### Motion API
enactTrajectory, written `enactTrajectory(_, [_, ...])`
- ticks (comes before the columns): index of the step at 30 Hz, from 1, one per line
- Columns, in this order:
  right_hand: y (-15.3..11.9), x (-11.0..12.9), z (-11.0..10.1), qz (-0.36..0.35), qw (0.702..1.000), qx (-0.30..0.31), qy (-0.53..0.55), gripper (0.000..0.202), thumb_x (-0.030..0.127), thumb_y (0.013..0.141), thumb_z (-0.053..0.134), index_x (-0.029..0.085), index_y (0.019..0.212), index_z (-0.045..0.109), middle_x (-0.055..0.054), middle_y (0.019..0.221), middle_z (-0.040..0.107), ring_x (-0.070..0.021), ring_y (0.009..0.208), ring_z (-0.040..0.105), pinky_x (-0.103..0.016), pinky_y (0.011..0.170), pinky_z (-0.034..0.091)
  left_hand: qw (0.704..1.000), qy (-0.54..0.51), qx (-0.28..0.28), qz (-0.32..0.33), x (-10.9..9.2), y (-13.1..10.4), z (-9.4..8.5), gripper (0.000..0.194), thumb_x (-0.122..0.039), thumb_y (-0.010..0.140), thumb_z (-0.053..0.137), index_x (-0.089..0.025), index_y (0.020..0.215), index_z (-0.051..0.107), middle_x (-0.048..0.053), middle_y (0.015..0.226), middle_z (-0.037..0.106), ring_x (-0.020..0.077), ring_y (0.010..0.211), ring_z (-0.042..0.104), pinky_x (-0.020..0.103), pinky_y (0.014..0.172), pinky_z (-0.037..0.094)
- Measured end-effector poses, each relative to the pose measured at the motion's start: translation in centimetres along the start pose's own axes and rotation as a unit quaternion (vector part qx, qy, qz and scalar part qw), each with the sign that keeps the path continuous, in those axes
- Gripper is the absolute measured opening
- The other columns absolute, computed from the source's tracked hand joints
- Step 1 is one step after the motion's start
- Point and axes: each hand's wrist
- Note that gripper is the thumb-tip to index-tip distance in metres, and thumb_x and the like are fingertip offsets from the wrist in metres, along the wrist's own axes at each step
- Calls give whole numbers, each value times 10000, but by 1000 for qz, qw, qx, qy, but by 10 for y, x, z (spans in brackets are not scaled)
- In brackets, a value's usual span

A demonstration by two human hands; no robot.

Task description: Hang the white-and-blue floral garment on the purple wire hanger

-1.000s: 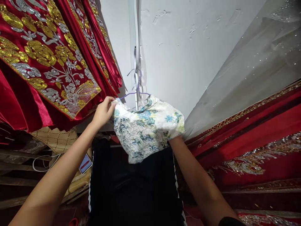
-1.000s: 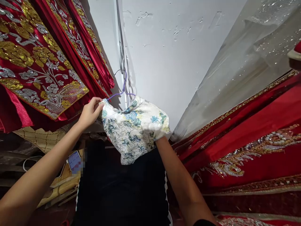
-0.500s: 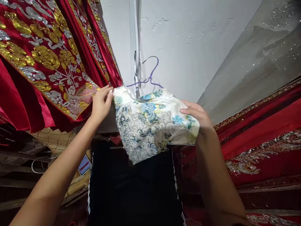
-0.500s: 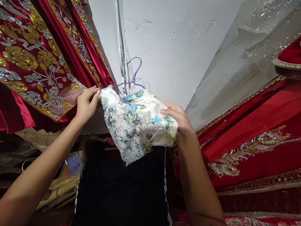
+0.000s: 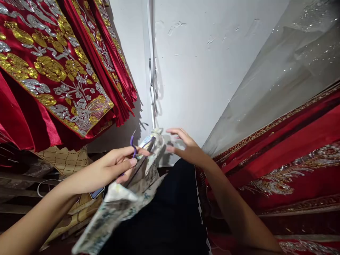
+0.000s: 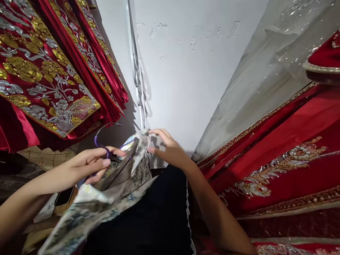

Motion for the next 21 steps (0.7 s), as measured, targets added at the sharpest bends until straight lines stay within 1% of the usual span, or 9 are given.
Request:
enactTrajectory(1, [7,-11,-2,3,1000,-10,-19,533,520,836,706,305,1313,606,-66,1406,560,-281,1282,529,-405,1028,454,999,37,-4,-3,-2,-5,-7,471,-434,976,525,-179,1371,553,-49,564,440,96,498,394,212,488,335])
enactTrajectory(2, [12,-21,-3,11,1000,9,-26,488,543,843,685,296,1262,645,-64,1363,589,-286,1262,541,-401,1009,460,997,72,-22,0,-3,-7,-14,470,-440,972,526,-183,1364,563,-53,556,426,95,487,385,210,473,319])
enactTrajectory(4, [21,-36,-4,41,997,72,-11,394,588,875,618,234,1005,731,-58,1090,690,-258,1042,635,-362,873,497,987,137,-83,21,-2,-2,-31,489,-451,952,554,-198,1370,558,-59,552,419,95,477,386,202,454,300])
enactTrajectory(6, [28,-43,-9,57,995,75,15,449,613,877,598,189,776,708,-34,810,670,-204,802,631,-313,724,475,969,193,-147,48,5,14,-50,521,-465,920,595,-204,1369,551,-63,558,440,98,477,405,199,454,317])
enactTrajectory(9, [47,-41,-26,24,999,-26,36,470,620,819,671,170,685,685,-17,676,617,-154,657,565,-278,614,406,939,266,-199,94,19,46,-78,499,-482,906,596,-182,1305,603,-34,619,536,122,542,495,221,517,408])
enactTrajectory(12, [75,-31,-47,-14,991,-129,28,498,647,751,728,164,638,676,-14,609,571,-142,600,521,-275,559,355,892,343,-257,147,25,77,-97,404,-439,939,539,-185,1222,676,34,827,687,164,703,607,272,667,494])
enactTrajectory(16, [95,-27,-65,-42,975,-216,4,518,672,698,760,168,617,672,-14,569,525,-159,616,518,-277,540,338,845,367,-332,204,18,108,-98,378,-341,958,502,-189,1252,685,81,1098,733,216,921,668,364,894,519])
enactTrajectory(18, [87,-35,-70,-38,969,-243,5,498,659,709,761,173,635,685,-14,581,535,-160,615,519,-276,542,352,838,366,-333,230,15,116,-90,374,-310,958,503,-191,1264,681,87,1169,718,223,995,664,383,949,509])
enactTrajectory(21, [66,-53,-73,-21,964,-264,26,446,614,728,771,176,670,709,-16,622,572,-158,622,524,-276,569,384,844,368,-296,253,17,122,-76,370,-287,961,507,-191,1279,670,88,1164,707,220,1026,657,384,966,505])
Point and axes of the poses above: each hand's wrist, its own y-axis towards the middle knuckle, its own z-axis out of the palm, x = y × z
